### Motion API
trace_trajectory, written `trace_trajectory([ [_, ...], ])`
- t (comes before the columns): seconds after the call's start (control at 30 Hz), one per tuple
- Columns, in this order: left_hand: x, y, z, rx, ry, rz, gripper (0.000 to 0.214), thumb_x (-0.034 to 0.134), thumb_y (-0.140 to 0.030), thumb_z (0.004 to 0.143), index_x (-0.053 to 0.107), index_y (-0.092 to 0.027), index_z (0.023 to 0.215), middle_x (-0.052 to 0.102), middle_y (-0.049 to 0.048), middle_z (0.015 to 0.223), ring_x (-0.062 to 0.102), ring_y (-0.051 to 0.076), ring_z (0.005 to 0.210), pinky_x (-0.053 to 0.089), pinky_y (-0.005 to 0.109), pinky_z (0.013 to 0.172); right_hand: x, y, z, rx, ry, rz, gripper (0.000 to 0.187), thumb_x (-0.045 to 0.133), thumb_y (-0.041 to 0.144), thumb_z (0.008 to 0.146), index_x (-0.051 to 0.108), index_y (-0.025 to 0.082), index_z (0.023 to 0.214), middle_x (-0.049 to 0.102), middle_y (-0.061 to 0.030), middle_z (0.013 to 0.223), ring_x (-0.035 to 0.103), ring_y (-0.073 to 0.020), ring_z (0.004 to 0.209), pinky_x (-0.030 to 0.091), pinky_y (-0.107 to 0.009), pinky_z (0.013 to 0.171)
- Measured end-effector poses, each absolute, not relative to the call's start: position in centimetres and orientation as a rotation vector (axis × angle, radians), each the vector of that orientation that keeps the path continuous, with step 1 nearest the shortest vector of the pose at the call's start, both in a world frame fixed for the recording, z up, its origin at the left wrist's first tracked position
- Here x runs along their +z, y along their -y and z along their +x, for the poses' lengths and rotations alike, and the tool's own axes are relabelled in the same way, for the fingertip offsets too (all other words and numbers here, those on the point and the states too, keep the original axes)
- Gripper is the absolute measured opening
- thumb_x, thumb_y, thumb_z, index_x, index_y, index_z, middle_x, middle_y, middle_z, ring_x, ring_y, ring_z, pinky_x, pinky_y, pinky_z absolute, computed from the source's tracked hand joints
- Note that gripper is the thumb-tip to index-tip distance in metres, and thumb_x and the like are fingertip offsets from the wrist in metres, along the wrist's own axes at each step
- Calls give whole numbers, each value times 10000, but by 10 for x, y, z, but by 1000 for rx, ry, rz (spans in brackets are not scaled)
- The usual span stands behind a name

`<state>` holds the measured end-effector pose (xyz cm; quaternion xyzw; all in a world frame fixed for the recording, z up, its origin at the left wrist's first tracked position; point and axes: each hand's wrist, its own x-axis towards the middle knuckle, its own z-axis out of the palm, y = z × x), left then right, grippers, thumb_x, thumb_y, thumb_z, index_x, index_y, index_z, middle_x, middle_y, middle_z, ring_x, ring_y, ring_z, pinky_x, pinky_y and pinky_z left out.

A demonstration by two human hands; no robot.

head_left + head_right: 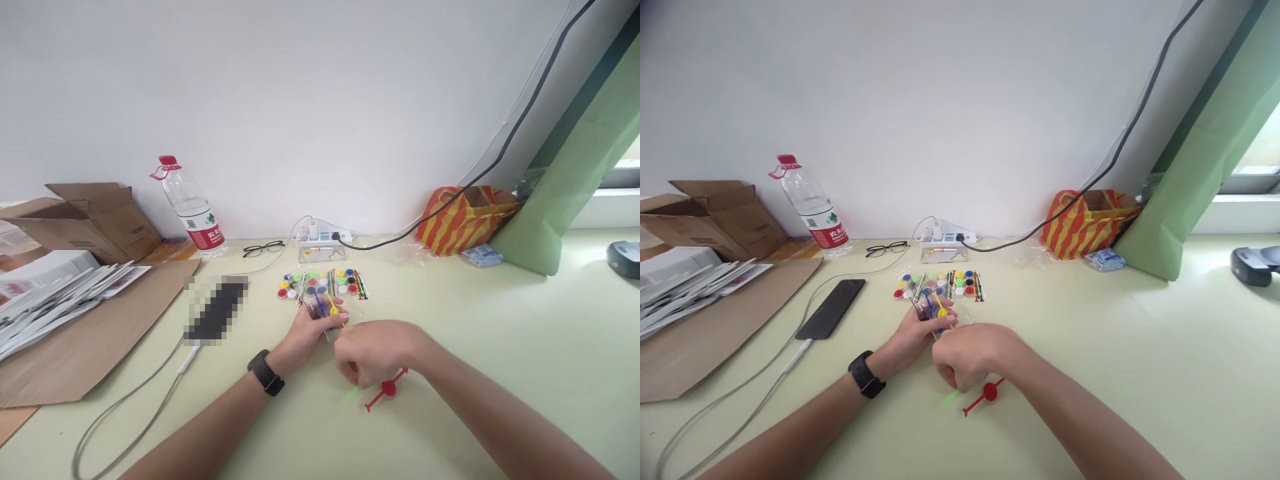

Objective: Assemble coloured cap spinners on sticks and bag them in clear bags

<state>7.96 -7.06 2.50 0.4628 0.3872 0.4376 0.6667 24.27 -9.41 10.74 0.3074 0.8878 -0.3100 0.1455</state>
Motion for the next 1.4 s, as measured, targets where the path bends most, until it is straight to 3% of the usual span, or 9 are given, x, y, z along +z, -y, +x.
trace_trajectory([
  [0.17,23,71,79,989,-875,1066,527,910,-281,681,661,-162,1130,774,107,1020,739,256,900,579,342,777,121,87,254,-1146,-2768,783,161,618,48,735,612,197,674,659,15,777,545,-138,673,366,-245,560],
  [0.33,22,72,79,988,-868,1199,387,890,-252,675,704,-146,997,762,66,868,716,235,808,560,304,691,137,82,259,-1362,-2942,716,137,583,98,807,548,203,726,565,20,763,514,-141,724,400,-247,620],
  [0.4,22,74,80,974,-836,1275,356,910,-256,655,714,-138,929,755,66,850,712,237,828,554,299,712,143,79,264,-1496,-3016,820,139,546,121,842,513,206,737,534,25,757,485,-131,693,398,-247,614],
  [0.5,23,77,80,898,-855,1298,468,943,-304,632,712,-152,1010,753,62,846,719,224,797,549,301,709,149,72,275,-1610,-3210,1173,117,541,172,867,499,210,765,503,26,744,460,-131,668,401,-256,613],
  [0.57,24,79,80,838,-870,1300,538,946,-345,637,701,-165,1081,749,52,817,723,214,762,544,296,686,150,67,282,-1486,-3412,1474,114,562,196,866,506,211,768,498,18,752,458,-134,670,400,-264,618],
  [0.67,26,81,79,785,-885,1363,545,931,-375,667,693,-178,1116,747,44,794,724,203,750,539,286,674,148,61,286,-1003,-3614,1826,129,592,201,860,520,209,754,519,-1,801,434,-132,660,388,-276,616],
  [0.8,29,82,80,734,-909,1409,536,911,-374,704,668,-170,1137,780,84,875,734,212,784,541,297,702,141,59,282,-636,-3581,1828,121,598,169,838,539,209,741,543,-15,863,470,-144,706,407,-287,661],
  [1.13,30,83,82,746,-879,1383,537,905,-363,714,643,-143,1127,782,171,1062,745,275,954,566,364,813,128,60,278,-551,-3347,1677,198,593,168,796,470,196,645,575,-33,992,558,-178,879,418,-303,720],
  [1.4,28,83,82,766,-838,1357,519,906,-354,722,629,-146,1108,771,148,1048,728,248,927,556,343,797,134,63,283,-684,-3282,1608,213,592,163,836,540,195,632,616,-40,1087,592,-195,970,446,-320,786],
])
